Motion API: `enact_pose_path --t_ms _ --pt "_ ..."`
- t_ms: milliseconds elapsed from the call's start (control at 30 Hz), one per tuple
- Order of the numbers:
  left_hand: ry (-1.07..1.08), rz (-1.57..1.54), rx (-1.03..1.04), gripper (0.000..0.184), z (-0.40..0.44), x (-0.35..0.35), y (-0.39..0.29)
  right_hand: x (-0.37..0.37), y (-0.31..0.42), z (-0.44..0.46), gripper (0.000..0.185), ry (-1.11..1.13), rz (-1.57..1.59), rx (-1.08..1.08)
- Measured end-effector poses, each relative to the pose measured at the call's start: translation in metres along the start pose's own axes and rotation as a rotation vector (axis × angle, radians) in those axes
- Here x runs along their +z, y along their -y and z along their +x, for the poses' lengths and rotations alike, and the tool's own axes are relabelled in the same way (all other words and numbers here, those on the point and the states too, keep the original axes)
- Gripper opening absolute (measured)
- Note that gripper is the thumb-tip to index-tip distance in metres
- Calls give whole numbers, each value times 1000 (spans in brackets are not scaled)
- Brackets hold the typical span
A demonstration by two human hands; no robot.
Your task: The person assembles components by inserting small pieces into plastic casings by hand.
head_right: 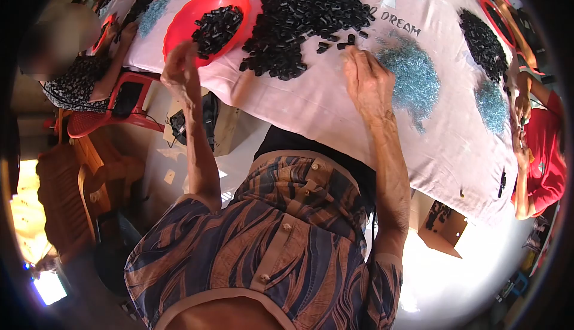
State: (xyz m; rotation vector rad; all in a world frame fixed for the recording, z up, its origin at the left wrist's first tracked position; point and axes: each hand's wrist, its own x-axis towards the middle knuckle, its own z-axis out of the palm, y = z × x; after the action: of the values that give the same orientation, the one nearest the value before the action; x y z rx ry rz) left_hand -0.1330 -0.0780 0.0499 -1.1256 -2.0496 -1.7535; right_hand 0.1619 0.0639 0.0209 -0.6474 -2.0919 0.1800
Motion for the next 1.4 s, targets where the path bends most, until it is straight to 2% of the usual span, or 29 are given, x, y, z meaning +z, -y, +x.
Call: enact_pose_path --t_ms 67,133,167,233,300,633,700,867,1033,1267,1400 --pt "185 -152 68 14 -14 19 -7 -3 1 1 15 -106 -31 125" --pt "444 -143 62 15 -35 41 -32 -4 -3 2 14 -137 -35 127" --pt "556 -59 212 19 -42 52 -28 -4 -5 3 13 -169 -34 133" --pt "648 -12 402 23 -51 69 -42 -4 -7 3 12 -193 -34 122" --pt "724 -22 411 23 -57 83 -49 -5 -6 3 12 -216 -31 121" --pt "861 72 498 23 -56 96 -53 -4 -4 5 9 -204 -42 150" --pt "856 115 440 24 -58 93 -54 -5 -3 5 9 -210 -43 136" --pt "897 161 470 27 -61 98 -47 -5 -3 4 9 -163 -41 140" --pt "872 220 523 27 -63 103 -40 -4 -3 4 9 -162 -37 150" --pt "786 94 562 26 -63 115 -30 -8 0 5 10 -132 91 278" --pt "765 110 587 25 -68 115 -32 -9 -1 4 10 -94 102 281"
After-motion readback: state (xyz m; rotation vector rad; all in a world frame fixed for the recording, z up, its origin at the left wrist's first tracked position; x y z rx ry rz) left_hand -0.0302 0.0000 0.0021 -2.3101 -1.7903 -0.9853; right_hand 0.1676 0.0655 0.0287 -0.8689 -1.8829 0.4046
